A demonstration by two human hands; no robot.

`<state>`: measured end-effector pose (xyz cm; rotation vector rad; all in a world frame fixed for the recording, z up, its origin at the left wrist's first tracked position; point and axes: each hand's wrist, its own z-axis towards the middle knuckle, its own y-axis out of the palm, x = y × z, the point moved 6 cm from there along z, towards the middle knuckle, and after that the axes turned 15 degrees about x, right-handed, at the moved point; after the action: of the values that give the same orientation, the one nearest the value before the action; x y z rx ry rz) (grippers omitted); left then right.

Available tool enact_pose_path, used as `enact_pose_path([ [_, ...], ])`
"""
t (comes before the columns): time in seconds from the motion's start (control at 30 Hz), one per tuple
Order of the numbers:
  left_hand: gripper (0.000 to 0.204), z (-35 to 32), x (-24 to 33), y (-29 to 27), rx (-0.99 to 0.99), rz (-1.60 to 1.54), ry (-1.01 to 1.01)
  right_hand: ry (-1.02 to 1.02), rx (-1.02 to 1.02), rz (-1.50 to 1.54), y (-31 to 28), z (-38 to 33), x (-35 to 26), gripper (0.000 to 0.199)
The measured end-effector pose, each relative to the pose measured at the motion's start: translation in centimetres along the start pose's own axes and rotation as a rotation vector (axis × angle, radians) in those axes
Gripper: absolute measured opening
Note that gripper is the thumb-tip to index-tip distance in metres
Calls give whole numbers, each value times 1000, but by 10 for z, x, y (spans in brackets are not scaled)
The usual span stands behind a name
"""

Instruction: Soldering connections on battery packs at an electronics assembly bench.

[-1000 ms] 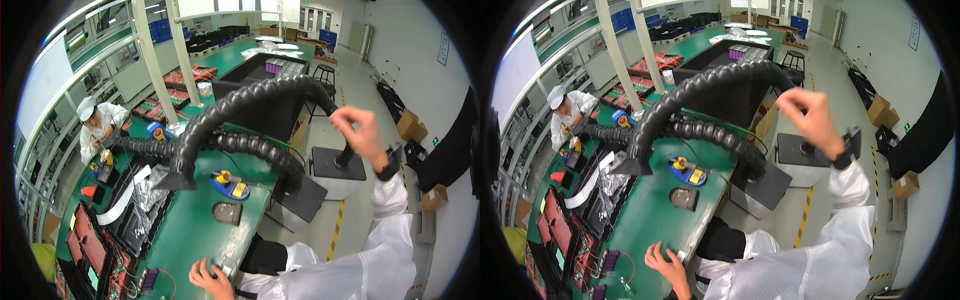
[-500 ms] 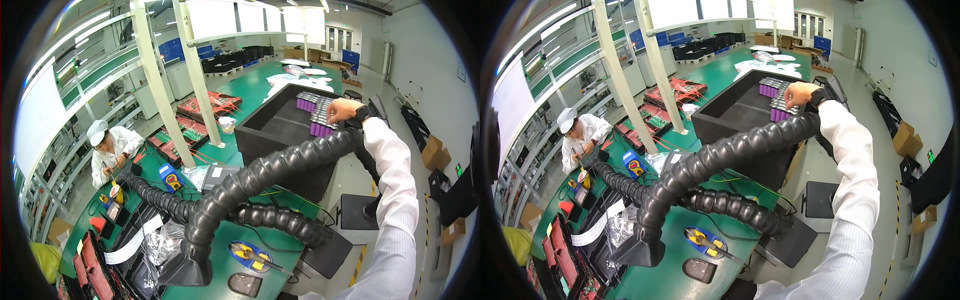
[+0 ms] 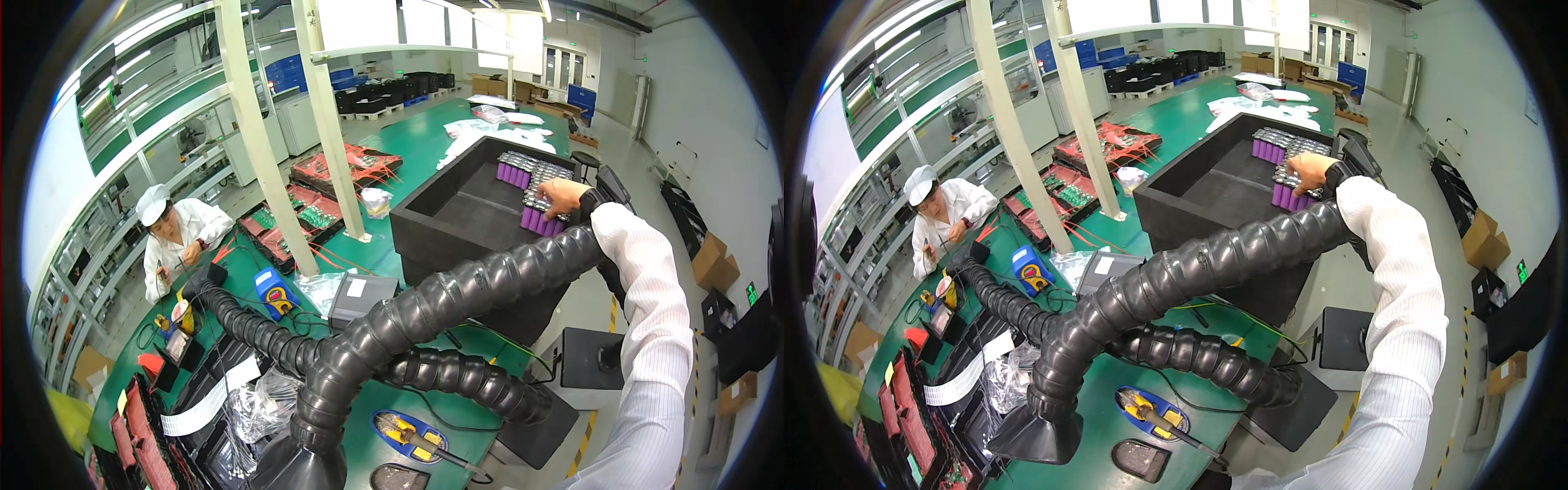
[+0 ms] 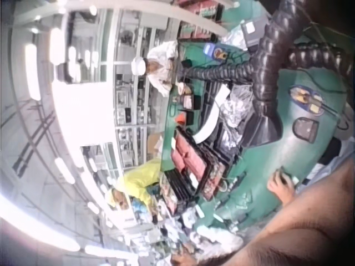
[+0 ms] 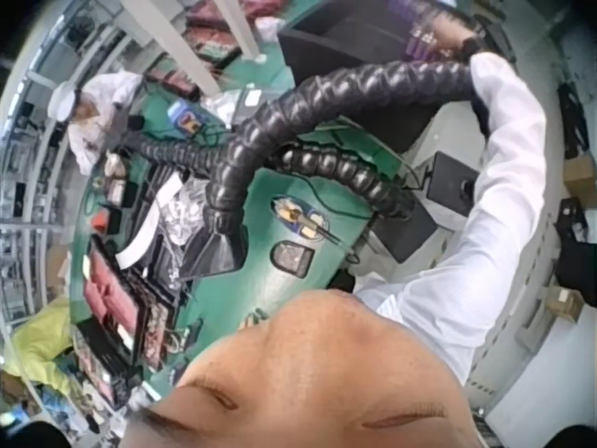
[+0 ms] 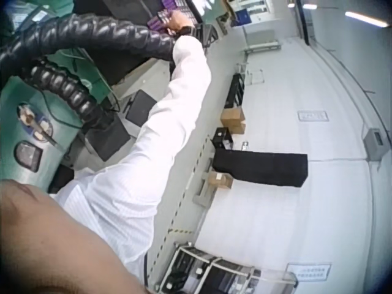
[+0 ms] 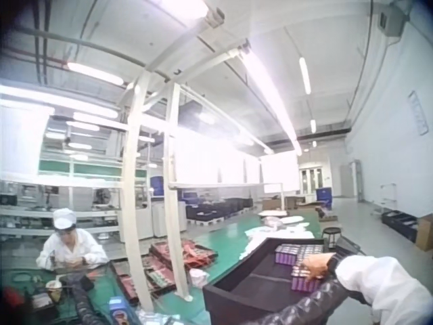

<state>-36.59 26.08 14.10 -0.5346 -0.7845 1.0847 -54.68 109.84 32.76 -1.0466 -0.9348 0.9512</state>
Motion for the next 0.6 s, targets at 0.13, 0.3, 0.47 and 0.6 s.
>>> enact_pose_path([
  [0.13, 29, -4, -3, 1, 2, 14, 37, 113, -111, -23, 12, 3, 9, 59],
  [0.3, 29, -3, 1, -2, 19, 21, 37, 67, -74, -93, 22, 12, 7, 53],
  [0.47, 29, -4, -2, 0, 12, 37, 52, 38, -120, -159, 25, 16, 6, 46],
  [0.6, 29, -3, 3, 1, 31, 46, 65, 7, -33, -155, 17, 16, -12, 44],
])
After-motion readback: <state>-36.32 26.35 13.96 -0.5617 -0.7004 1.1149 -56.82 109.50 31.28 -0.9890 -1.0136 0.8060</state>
